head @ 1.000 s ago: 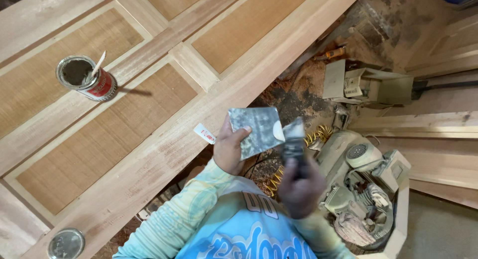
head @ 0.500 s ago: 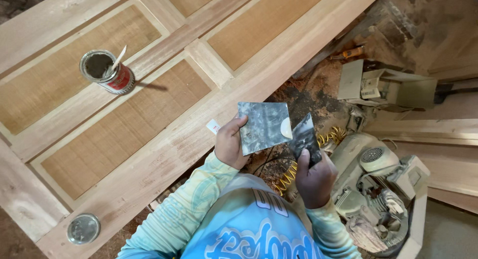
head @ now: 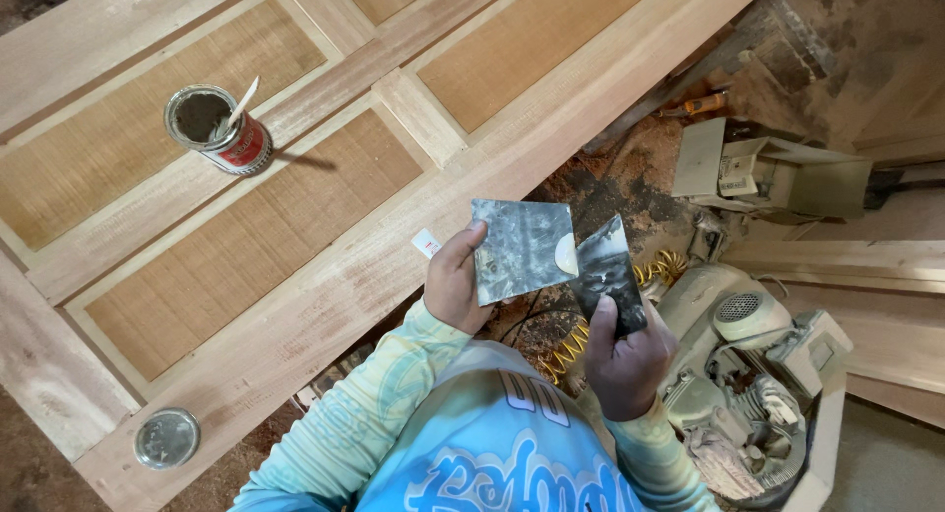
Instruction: The person applies a white filler paste to the joints and gaps of a wooden door frame using two metal putty knives. They scoop the filler from a can, spread it into the seams, and smooth the surface to blend it with the wood.
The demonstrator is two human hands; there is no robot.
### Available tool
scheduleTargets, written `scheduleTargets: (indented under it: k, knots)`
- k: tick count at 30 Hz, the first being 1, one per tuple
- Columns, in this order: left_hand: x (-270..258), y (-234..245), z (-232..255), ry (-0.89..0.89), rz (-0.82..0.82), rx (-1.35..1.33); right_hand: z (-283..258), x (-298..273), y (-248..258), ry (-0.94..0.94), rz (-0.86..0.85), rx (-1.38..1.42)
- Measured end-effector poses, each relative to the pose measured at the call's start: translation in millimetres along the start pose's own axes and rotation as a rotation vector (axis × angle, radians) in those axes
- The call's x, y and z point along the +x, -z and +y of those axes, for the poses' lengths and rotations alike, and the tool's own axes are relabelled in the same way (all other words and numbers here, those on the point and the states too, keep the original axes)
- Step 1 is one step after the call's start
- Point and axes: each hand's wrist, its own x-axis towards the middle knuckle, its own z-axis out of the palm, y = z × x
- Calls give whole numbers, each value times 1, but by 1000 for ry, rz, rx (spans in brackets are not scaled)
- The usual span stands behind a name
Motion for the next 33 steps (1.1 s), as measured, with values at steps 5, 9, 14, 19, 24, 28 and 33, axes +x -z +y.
scheduleTargets:
  k: [5, 9, 14, 19, 24, 28, 33]
  knots:
    - [-9, -11, 1, -156, 2, 434, -2, -7, 1, -2, 43, 31]
    - [-13, -23, -1, -133, -1, 336, 11, -18, -7, 11, 168, 92]
    - [-17, -28, -4, -162, 30, 363, 21, -31, -20, 113, 205, 44]
    - [-16, -20, -4, -142, 63, 360, 16, -33, -22, 148, 0, -1]
    - [-11, -2, 4, -152, 119, 336, 25, -15, -17, 358, -185, -90]
    - [-11, 7, 4, -167, 137, 320, 26, -10, -2, 159, -198, -27]
    - [-16, -2, 1, -158, 97, 338, 15, -20, -11, 148, -40, 12]
